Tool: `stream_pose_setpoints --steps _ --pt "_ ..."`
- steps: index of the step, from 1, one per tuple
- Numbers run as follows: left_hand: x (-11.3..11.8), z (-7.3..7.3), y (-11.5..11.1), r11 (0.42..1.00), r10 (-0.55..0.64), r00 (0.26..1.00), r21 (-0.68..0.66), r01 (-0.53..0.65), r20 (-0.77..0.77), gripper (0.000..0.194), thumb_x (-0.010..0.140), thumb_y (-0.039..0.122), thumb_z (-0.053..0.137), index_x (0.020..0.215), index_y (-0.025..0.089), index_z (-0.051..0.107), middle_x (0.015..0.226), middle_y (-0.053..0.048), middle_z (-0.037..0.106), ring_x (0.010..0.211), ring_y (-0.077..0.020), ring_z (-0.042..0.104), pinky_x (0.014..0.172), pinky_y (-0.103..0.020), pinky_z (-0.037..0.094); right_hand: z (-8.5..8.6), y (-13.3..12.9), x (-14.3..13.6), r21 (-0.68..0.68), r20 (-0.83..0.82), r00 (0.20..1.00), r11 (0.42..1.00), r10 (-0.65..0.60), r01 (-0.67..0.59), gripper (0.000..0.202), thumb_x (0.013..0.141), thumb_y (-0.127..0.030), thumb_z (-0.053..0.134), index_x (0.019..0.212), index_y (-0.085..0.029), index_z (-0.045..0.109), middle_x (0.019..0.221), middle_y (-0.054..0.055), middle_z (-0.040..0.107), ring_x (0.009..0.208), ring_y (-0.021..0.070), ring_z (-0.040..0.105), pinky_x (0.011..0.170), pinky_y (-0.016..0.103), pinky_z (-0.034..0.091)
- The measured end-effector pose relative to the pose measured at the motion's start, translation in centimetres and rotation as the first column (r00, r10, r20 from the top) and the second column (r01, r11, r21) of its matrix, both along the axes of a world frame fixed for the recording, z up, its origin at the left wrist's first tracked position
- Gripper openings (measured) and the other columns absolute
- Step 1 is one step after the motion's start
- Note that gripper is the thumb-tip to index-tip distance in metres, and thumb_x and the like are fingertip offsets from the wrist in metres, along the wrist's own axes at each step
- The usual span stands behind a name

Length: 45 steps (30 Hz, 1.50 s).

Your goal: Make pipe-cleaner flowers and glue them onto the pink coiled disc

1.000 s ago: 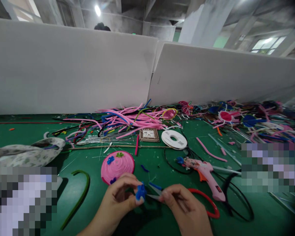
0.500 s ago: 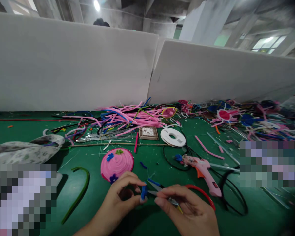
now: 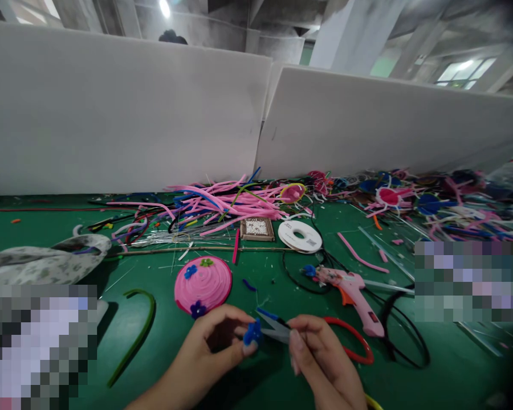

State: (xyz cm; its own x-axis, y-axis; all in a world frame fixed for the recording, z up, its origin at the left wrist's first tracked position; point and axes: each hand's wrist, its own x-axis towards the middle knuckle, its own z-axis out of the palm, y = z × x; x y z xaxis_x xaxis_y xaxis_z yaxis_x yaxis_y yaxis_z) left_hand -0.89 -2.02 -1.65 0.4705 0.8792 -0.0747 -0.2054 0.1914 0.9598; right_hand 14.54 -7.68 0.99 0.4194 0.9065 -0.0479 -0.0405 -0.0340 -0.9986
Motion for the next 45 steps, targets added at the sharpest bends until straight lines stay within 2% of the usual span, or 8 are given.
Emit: stream_pose_setpoints --steps 4,12,17,22,26,34,40,45 --pt "0.0 0.0 0.2 1.0 -0.002 1.0 0.004 0.001 0.03 0.017 0.072 0.02 0.075 0.087 0.022 0.068 0.081 0.0 0.07 0.076 -0.0126 0.063 0.069 -0.019 0.048 -0.7 -0.1 -0.2 -0.005 0.038 0.999 0.999 0.036 -0.036 0.03 0.071 -0.049 0.069 0.086 -0.023 0.064 0.075 0.001 0.062 0.07 0.0149 0.059 0.065 0.021 0.047" --pt "-0.5 0.0 0.2 0.978 -0.037 0.999 0.205 0.031 0.025 0.017 0.073 0.015 0.073 0.088 0.024 0.072 0.093 -0.004 0.067 0.088 -0.0168 0.063 0.079 -0.026 0.048 -1.7 -0.2 -0.8 -0.241 0.157 0.977 0.965 0.143 -0.103 0.049 0.081 -0.064 0.047 0.086 -0.021 0.07 0.07 0.004 0.063 0.065 0.0171 0.056 0.059 0.027 0.045" --pt "-0.7 -0.5 0.5 0.938 0.025 0.999 0.346 -0.017 -0.019 0.018 0.074 0.016 0.073 0.09 0.024 0.072 0.092 -0.004 0.066 0.089 -0.0176 0.061 0.08 -0.028 0.046 -1.2 0.6 -1.1 -0.27 0.011 0.913 0.881 0.407 -0.389 0.058 0.081 -0.068 0.041 0.066 -0.016 0.06 0.056 0.001 0.055 0.051 0.0114 0.05 0.05 0.023 0.038" --pt "-0.6 -0.6 0.5 0.947 0.087 0.99 0.319 -0.048 -0.108 0.02 0.072 0.02 0.074 0.091 0.025 0.072 0.088 -0.003 0.068 0.084 -0.0178 0.061 0.075 -0.027 0.047 -1.4 1.5 -0.7 -0.251 -0.004 0.879 0.851 0.476 -0.462 0.056 0.082 -0.067 0.04 0.063 -0.016 0.053 0.053 -0.001 0.049 0.049 0.0093 0.046 0.048 0.021 0.034" --pt "-0.7 -0.3 0.3 0.96 0.084 0.986 0.276 -0.041 -0.146 0.03 0.067 0.021 0.079 0.095 0.027 0.072 0.09 -0.002 0.07 0.084 -0.0177 0.062 0.076 -0.027 0.048 -1.9 1.5 -0.6 -0.234 0.047 0.895 0.875 0.444 -0.423 0.051 0.086 -0.061 0.04 0.065 -0.017 0.052 0.056 -0.002 0.048 0.052 0.0095 0.046 0.049 0.021 0.034" --pt "-0.6 0.0 0.1 0.949 0.147 0.972 0.304 -0.087 -0.181 0.019 0.07 0.02 0.075 0.088 0.023 0.071 0.082 -0.002 0.071 0.077 -0.0157 0.063 0.072 -0.025 0.05 -1.9 1.2 -0.2 -0.226 0.194 0.871 0.884 0.452 -0.408 0.048 0.09 -0.055 0.038 0.065 -0.017 0.054 0.057 -0.001 0.051 0.055 0.0107 0.048 0.051 0.022 0.035" --pt "-0.7 0.2 -0.1 0.885 0.218 0.956 0.453 -0.109 -0.197 0.018 0.071 0.017 0.073 0.087 0.021 0.069 0.08 -0.002 0.069 0.075 -0.0156 0.063 0.069 -0.025 0.051 -1.8 1.1 0.4 -0.154 0.286 0.894 0.937 0.346 -0.314 0.041 0.09 -0.049 0.042 0.068 -0.018 0.058 0.055 -0.002 0.051 0.054 0.0111 0.049 0.051 0.021 0.038" --pt "-0.6 0.0 0.0 0.792 0.267 0.918 0.61 -0.036 -0.293 0.019 0.071 0.015 0.073 0.088 0.02 0.069 0.082 -0.003 0.071 0.076 -0.016 0.064 0.069 -0.024 0.05 -1.7 0.8 0.8 -0.033 0.24 0.951 0.981 0.193 -0.19 0.028 0.085 -0.042 0.054 0.094 -0.021 0.071 0.079 0.005 0.069 0.065 0.0149 0.061 0.056 0.022 0.05"
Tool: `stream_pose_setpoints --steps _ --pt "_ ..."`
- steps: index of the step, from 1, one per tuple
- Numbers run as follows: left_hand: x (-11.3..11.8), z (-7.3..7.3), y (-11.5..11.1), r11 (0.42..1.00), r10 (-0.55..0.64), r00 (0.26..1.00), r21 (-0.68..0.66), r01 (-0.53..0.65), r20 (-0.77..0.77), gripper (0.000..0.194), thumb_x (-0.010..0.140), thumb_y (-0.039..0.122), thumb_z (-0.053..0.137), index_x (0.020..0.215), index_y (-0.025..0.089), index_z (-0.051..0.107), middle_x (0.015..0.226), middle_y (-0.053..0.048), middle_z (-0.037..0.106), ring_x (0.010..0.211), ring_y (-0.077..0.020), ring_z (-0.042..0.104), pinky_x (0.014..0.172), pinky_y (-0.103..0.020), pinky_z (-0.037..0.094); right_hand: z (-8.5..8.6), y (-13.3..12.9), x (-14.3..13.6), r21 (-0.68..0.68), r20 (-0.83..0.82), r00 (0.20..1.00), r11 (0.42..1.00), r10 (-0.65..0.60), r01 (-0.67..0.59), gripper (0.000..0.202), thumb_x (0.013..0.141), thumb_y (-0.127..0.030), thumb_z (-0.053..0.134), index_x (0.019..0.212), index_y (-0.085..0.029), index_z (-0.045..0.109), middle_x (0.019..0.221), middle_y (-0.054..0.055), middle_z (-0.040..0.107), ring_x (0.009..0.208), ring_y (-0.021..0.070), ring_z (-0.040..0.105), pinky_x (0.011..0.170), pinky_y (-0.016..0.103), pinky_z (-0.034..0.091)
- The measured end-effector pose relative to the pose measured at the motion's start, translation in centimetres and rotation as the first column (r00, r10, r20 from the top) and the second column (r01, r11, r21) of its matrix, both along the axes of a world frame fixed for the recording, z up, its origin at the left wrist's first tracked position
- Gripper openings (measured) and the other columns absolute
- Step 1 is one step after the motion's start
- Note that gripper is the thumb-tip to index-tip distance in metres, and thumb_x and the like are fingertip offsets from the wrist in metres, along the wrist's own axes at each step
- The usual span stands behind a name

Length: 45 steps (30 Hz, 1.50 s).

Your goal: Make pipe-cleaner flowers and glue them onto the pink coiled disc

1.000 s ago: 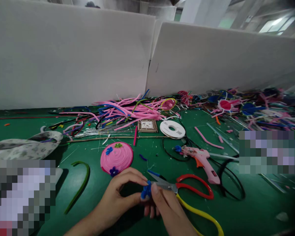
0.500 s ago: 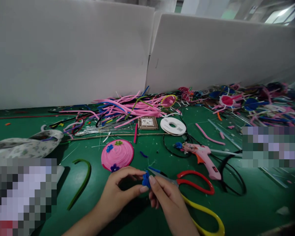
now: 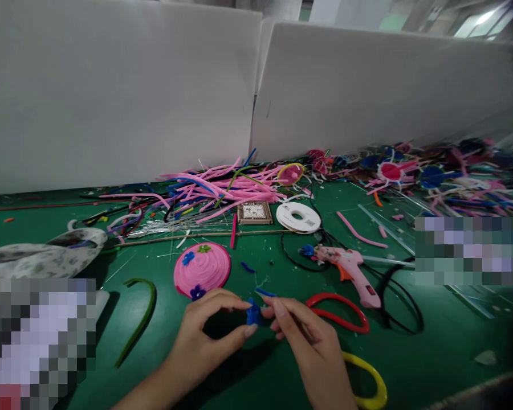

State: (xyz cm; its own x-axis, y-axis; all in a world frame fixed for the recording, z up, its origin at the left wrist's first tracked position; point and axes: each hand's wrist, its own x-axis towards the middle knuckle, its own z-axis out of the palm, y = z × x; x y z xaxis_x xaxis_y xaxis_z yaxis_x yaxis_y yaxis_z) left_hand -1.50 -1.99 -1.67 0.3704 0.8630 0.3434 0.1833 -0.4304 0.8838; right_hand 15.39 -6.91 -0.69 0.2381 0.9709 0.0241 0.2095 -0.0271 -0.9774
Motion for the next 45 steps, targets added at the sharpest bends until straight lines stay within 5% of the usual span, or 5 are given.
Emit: stream_pose_setpoints --steps 12,19,27,40,45 --pt "0.1 -0.2 0.6 0.966 0.151 0.988 -0.215 -0.143 0.021 0.015 0.071 0.022 0.073 0.086 0.02 0.07 0.082 -0.002 0.072 0.075 -0.016 0.064 0.068 -0.025 0.05 1.3 -1.5 0.0 0.096 -0.176 0.978 0.99 0.115 -0.1 0.01 0.07 -0.033 0.074 0.066 -0.023 0.073 0.07 0.005 0.074 0.069 0.0192 0.07 0.064 0.027 0.056" --pt "-0.7 0.9 1.6 0.77 0.423 0.745 -0.638 0.005 0.516 0.023 0.06 0.033 0.082 0.079 0.022 0.073 0.075 0.003 0.068 0.06 -0.0084 0.06 0.059 -0.019 0.052 -0.1 -2.2 1.6 0.028 0.388 0.92 0.997 0.056 -0.072 0.016 0.079 -0.037 0.064 0.07 -0.028 0.074 0.071 0.001 0.073 0.066 0.0187 0.069 0.058 0.023 0.054" --pt "-0.7 0.2 1.1 0.881 0.106 0.791 -0.426 0.206 0.602 0.021 0.06 0.023 0.084 0.078 0.025 0.075 0.09 -0.002 0.067 0.083 -0.0157 0.062 0.066 -0.022 0.05 -1.6 -1.6 3.8 0.151 0.791 0.612 0.971 -0.007 -0.183 0.033 0.09 -0.022 0.041 0.112 -0.023 0.066 0.093 0.005 0.073 0.081 0.0204 0.07 0.062 0.026 0.057" --pt "-0.8 -0.2 1.4 0.904 0.134 0.845 -0.413 0.11 0.518 0.02 0.062 0.028 0.082 0.078 0.021 0.073 0.085 -0.004 0.067 0.082 -0.0191 0.062 0.067 -0.026 0.05 3.8 3.6 2.2 0.275 0.774 0.622 0.946 -0.114 -0.17 0.021 0.083 -0.033 0.061 0.067 -0.021 0.062 0.068 0.003 0.069 0.068 0.0191 0.064 0.064 0.03 0.046" --pt "-0.8 0.0 1.3 0.876 0.158 0.819 -0.461 0.142 0.552 0.016 0.066 0.031 0.079 0.078 0.021 0.073 0.081 -0.002 0.066 0.076 -0.0152 0.06 0.065 -0.022 0.048 5.9 8.7 2.9 0.099 0.628 0.764 0.959 0.146 -0.265 0.013 0.082 -0.02 0.058 0.081 -0.024 0.071 0.083 0.0 0.075 0.078 0.0194 0.069 0.072 0.031 0.051"
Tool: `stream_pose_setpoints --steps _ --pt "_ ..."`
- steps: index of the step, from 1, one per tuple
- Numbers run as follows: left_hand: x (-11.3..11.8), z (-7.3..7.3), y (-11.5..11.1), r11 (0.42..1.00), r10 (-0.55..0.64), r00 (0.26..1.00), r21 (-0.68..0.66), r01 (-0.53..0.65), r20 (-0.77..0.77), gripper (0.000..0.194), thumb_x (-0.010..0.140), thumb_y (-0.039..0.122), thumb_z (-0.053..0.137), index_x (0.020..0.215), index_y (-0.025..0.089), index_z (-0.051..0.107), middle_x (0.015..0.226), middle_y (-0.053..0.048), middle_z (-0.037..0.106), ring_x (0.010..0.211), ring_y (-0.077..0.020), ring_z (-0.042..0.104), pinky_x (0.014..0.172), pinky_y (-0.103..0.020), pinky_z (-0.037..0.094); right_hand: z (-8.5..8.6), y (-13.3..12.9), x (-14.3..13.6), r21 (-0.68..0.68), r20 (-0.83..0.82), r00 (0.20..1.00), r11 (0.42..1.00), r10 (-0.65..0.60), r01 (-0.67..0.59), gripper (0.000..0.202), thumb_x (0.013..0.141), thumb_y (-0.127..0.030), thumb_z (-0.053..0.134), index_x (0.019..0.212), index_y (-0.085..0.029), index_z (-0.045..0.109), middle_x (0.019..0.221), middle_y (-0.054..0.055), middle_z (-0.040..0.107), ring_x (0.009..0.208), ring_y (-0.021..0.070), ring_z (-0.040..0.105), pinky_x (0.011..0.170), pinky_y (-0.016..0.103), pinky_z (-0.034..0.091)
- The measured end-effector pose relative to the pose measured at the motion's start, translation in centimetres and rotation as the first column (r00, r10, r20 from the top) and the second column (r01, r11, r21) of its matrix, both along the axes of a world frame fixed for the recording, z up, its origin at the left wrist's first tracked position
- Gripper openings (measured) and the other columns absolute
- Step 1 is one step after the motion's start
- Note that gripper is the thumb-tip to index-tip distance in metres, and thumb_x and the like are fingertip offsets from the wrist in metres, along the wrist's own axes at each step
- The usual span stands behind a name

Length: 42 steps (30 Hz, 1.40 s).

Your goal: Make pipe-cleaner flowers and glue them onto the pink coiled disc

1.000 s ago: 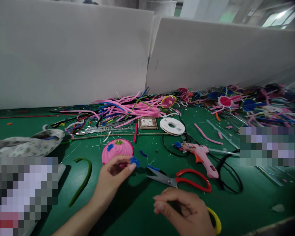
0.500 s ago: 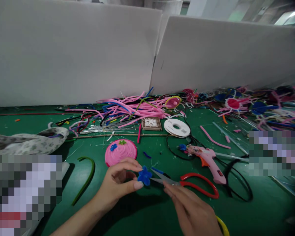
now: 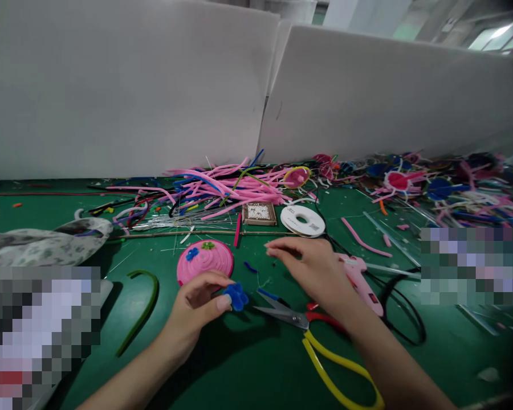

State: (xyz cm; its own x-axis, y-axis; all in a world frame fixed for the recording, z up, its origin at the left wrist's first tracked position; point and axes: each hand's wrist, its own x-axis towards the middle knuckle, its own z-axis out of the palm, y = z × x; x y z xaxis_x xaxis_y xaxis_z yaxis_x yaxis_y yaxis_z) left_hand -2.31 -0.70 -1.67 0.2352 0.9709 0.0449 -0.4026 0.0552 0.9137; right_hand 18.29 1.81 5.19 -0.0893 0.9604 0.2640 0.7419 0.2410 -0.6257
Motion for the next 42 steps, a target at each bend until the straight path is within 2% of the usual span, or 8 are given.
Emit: stream_pose_setpoints --steps 4,11,18,23,29,33,37,42 --pt "0.0 -0.4 0.0 0.999 -0.04 0.999 -0.007 0.04 0.023 0.015 0.068 0.03 0.078 0.08 0.023 0.073 0.083 -0.002 0.066 0.079 -0.0148 0.059 0.068 -0.022 0.048 -1.6 1.1 -0.4 -0.257 -0.335 0.941 0.958 0.035 -0.127 0.016 0.077 -0.022 0.062 0.089 -0.021 0.072 0.081 0.002 0.075 0.078 0.0203 0.071 0.072 0.033 0.055" --pt "0.2 -0.4 0.3 0.996 -0.086 0.996 -0.022 0.087 0.037 0.016 0.067 0.03 0.079 0.08 0.024 0.073 0.081 -0.001 0.062 0.077 -0.0136 0.058 0.066 -0.02 0.046 -3.9 1.1 -0.1 -0.274 -0.611 0.787 0.956 -0.092 -0.101 0.038 0.066 -0.023 0.072 0.103 -0.019 0.067 0.094 0.006 0.074 0.08 0.0168 0.069 0.076 0.032 0.055" --pt "0.2 -0.5 0.2 0.992 -0.12 0.993 0.043 0.12 -0.004 0.02 0.066 0.021 0.079 0.084 0.026 0.073 0.083 -0.001 0.061 0.07 -0.0121 0.057 0.061 -0.021 0.047 -3.6 0.9 0.5 -0.263 -0.371 0.923 0.965 -0.104 0.003 0.029 0.077 -0.041 0.064 0.096 -0.019 0.069 0.055 -0.003 0.061 0.051 0.0124 0.057 0.05 0.024 0.044" --pt "0.4 -0.2 -0.1 0.992 -0.111 0.993 0.056 0.113 -0.032 0.025 0.064 0.013 0.079 0.083 0.027 0.074 0.084 -0.001 0.062 0.074 -0.0121 0.059 0.063 -0.02 0.05 -4.3 1.0 0.5 -0.045 -0.138 0.99 0.999 -0.012 0.006 0.034 0.08 -0.026 0.058 0.115 -0.026 0.061 0.102 0.004 0.068 0.089 0.0202 0.063 0.077 0.035 0.049" --pt "0.6 -0.4 -0.1 0.997 -0.068 0.996 0.027 0.07 -0.051 0.027 0.063 0.009 0.079 0.082 0.026 0.074 0.085 -0.001 0.066 0.075 -0.0123 0.062 0.065 -0.019 0.052 -4.2 0.6 0.2 -0.054 -0.332 0.94 0.996 -0.081 0.067 0.028 0.09 -0.031 0.048 0.114 -0.025 0.06 0.097 0.004 0.069 0.057 0.0117 0.062 0.058 0.027 0.052" --pt "0.8 -0.2 -0.1 0.998 -0.04 0.995 0.044 0.044 -0.09 0.026 0.063 0.007 0.078 0.081 0.026 0.073 0.082 0.0 0.066 0.073 -0.0116 0.062 0.064 -0.019 0.052 -3.1 0.1 0.0 -0.043 -0.455 0.889 0.996 0.046 -0.074 0.027 0.083 -0.032 0.059 0.108 -0.025 0.065 0.114 0.006 0.066 0.094 0.0187 0.064 0.082 0.033 0.051" --pt "0.9 0.1 -0.3 0.996 -0.027 0.988 0.083 0.04 -0.155 0.025 0.063 0.007 0.078 0.081 0.024 0.072 0.079 0.001 0.064 0.066 -0.0095 0.059 0.059 -0.017 0.05 -2.4 -0.5 -0.5 -0.409 -0.636 0.766 0.8 0.097 -0.44 0.027 0.084 -0.041 0.057 0.093 -0.021 0.072 0.084 0.004 0.073 0.081 0.0176 0.067 0.073 0.029 0.052" --pt "0.9 -0.1 0.0 0.995 0.016 0.975 0.102 0.007 -0.221 0.022 0.065 0.01 0.077 0.082 0.023 0.072 0.077 0.0 0.064 0.071 -0.0117 0.06 0.058 -0.017 0.048 -3.0 -0.6 -0.9 -0.504 -0.749 0.66 0.699 -0.06 -0.507 0.025 0.074 -0.033 0.07 0.095 -0.02 0.071 0.076 0.001 0.072 0.064 0.0094 0.064 0.062 0.019 0.049"
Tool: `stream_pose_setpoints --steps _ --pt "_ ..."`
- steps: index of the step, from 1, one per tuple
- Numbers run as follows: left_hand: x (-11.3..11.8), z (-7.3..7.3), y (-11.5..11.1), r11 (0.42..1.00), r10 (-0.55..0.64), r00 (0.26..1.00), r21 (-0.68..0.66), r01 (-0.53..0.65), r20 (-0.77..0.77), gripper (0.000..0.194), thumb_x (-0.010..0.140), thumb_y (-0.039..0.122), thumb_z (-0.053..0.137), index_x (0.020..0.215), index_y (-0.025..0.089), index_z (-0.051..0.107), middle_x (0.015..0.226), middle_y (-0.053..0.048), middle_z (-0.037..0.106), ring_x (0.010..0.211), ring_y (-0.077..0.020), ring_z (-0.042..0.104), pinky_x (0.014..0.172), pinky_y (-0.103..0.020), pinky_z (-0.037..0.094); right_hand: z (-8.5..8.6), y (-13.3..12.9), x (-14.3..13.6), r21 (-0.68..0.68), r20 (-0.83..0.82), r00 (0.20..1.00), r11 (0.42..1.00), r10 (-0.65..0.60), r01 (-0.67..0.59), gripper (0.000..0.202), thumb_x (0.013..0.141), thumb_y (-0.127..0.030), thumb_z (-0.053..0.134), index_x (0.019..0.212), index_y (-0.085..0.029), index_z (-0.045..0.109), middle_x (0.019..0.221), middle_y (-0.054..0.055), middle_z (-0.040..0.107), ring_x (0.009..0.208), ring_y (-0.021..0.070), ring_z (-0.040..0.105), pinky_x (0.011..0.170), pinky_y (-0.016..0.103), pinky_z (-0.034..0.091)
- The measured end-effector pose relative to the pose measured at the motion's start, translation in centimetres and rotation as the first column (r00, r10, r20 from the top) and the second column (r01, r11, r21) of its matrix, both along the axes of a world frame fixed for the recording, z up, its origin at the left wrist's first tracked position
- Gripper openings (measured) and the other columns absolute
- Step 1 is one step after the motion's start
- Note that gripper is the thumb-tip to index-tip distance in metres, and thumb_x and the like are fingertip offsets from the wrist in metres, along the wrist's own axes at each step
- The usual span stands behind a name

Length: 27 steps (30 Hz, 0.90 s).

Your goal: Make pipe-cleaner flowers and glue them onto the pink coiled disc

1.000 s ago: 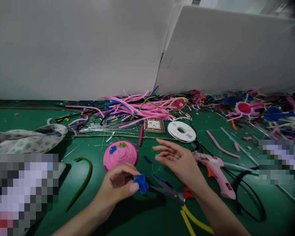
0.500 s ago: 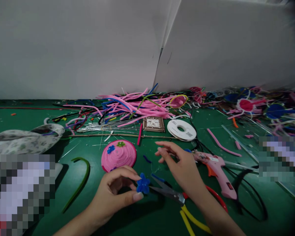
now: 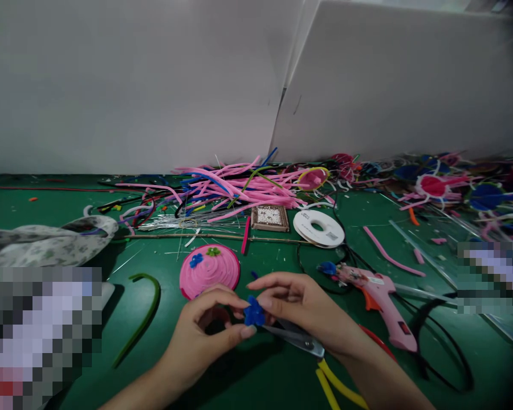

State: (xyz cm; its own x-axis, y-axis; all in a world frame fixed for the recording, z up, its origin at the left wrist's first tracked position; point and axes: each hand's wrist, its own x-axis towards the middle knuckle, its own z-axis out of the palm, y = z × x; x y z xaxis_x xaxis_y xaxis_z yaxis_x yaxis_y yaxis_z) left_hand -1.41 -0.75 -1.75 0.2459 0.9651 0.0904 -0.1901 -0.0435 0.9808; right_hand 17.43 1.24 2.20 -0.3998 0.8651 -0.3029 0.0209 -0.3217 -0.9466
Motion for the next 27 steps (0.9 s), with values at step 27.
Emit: stream_pose_setpoints --steps 27 --pt "0.19 -0.51 -0.04 0.99 0.137 0.989 -0.026 -0.139 -0.049 0.017 0.06 0.014 0.079 0.07 0.02 0.066 0.077 0.0 0.062 0.071 -0.0136 0.06 0.058 -0.019 0.05 -0.33 -0.05 -0.41 0.566 0.221 0.973 0.822 -0.073 -0.067 0.031 0.063 -0.011 0.079 0.09 -0.025 0.075 0.076 0.0 0.071 0.071 0.0116 0.064 0.063 0.02 0.046"
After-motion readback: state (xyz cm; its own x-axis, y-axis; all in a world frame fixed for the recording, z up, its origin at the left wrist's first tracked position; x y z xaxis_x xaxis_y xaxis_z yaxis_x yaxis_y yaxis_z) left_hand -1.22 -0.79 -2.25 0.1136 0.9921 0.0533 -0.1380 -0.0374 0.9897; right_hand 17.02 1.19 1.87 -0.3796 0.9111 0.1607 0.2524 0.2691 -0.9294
